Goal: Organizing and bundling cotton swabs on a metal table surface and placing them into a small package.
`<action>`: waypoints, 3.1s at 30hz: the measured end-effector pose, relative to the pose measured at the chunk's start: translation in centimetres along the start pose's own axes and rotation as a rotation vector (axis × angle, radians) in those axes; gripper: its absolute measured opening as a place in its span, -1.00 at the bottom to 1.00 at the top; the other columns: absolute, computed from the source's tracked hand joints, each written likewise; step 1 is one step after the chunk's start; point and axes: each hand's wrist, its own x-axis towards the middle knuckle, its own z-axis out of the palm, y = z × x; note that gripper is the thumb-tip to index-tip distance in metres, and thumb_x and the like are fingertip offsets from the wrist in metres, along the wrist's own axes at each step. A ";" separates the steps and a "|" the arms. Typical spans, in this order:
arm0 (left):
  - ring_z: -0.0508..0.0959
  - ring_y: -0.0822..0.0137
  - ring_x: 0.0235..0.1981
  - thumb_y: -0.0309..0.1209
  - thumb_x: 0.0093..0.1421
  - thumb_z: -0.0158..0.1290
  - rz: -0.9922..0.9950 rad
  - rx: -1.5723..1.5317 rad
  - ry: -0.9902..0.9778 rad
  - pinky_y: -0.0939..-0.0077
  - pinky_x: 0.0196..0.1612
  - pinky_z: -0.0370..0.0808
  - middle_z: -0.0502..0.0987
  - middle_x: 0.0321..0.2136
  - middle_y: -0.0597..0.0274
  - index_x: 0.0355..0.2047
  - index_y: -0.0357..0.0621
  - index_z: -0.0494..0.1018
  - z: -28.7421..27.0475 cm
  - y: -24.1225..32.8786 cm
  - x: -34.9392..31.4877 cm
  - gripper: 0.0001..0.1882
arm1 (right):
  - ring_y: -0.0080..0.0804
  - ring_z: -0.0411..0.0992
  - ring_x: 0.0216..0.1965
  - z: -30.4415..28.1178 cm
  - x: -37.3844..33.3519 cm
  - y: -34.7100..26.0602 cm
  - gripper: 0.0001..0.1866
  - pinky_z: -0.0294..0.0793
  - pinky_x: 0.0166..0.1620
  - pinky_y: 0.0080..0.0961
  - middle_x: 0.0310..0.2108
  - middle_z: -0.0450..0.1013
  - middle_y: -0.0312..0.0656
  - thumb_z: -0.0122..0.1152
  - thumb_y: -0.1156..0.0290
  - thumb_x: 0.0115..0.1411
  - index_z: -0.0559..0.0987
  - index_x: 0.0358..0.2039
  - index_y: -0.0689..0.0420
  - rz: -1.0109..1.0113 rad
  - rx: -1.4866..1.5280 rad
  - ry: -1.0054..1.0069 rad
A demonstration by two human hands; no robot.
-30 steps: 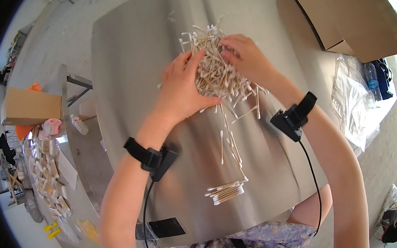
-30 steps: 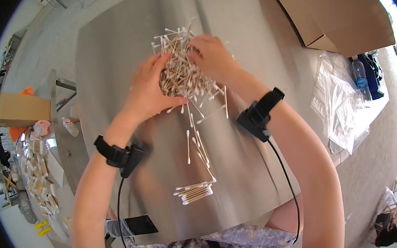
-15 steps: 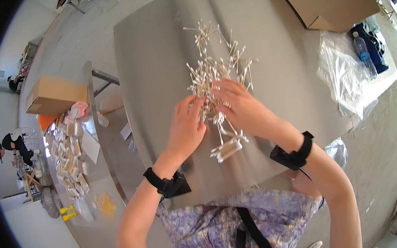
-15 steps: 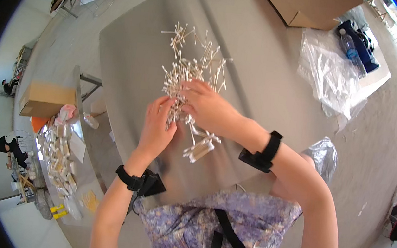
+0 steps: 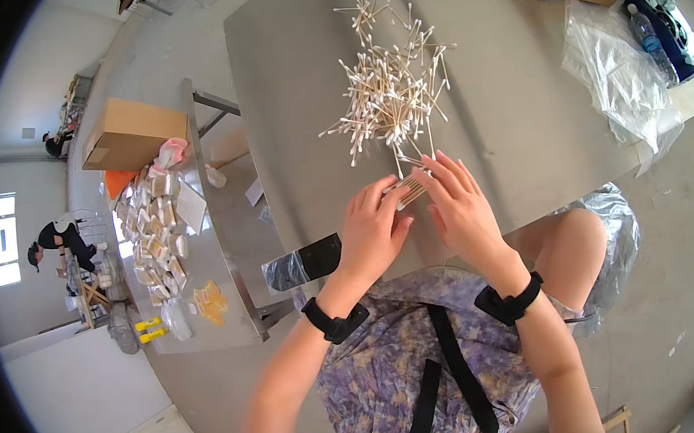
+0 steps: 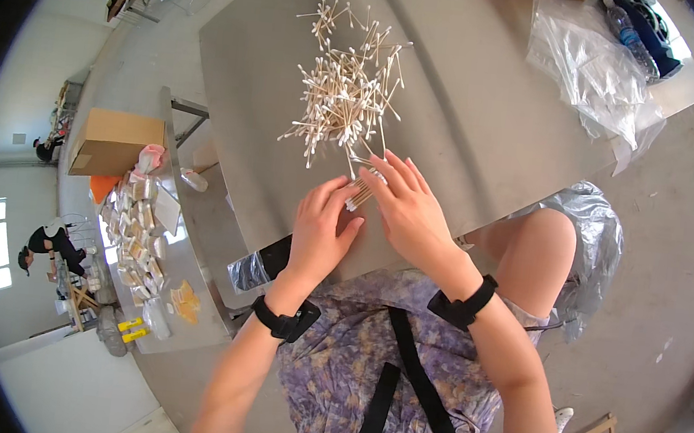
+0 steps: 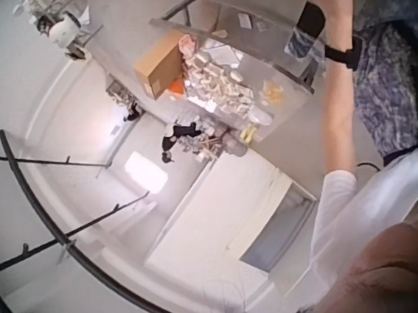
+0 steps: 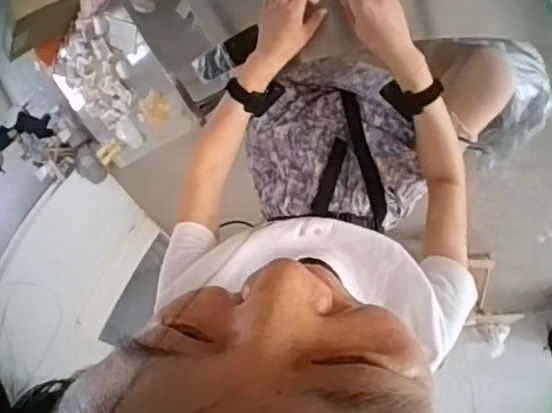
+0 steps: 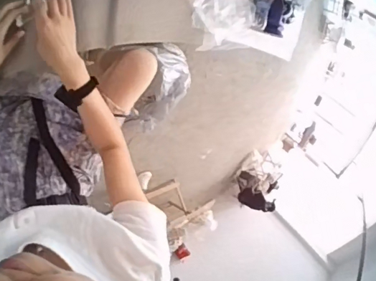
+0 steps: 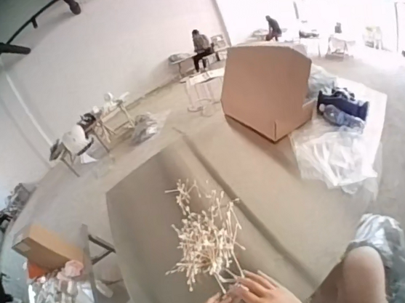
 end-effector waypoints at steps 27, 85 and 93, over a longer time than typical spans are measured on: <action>0.52 0.02 -0.02 -0.62 0.22 0.02 -0.049 0.130 0.033 0.22 0.04 0.49 0.49 -0.02 0.04 -0.02 -0.36 0.51 0.2 -0.7 0.4 -0.69 | -0.32 0.44 -0.01 3.3 0.1 0.3 -0.83 0.26 0.35 -0.21 -0.26 0.49 -0.24 0.17 0.49 0.00 0.64 -0.36 0.19 -0.258 -0.069 0.030; -0.03 -0.28 0.44 0.28 0.32 -0.18 -0.122 0.492 0.045 -0.19 0.38 0.04 -0.04 0.38 -0.47 0.36 -0.61 -0.07 4.9 -1.0 -1.9 0.07 | -0.20 0.47 -0.15 -0.4 0.8 0.4 -0.74 0.40 0.12 -0.27 -0.25 0.54 -0.20 0.34 0.45 0.10 0.59 -0.18 0.16 -0.046 0.119 0.240; -0.09 -0.23 0.46 0.29 0.29 -0.14 -0.151 0.406 -0.021 -0.24 0.41 -0.11 -0.10 0.41 -0.41 0.39 -0.56 -0.17 5.2 0.8 -5.1 0.11 | -0.18 0.47 -0.16 -0.9 0.8 0.4 -0.74 0.40 0.12 -0.26 -0.27 0.55 -0.21 0.34 0.48 0.09 0.59 -0.18 0.16 -0.019 0.097 0.241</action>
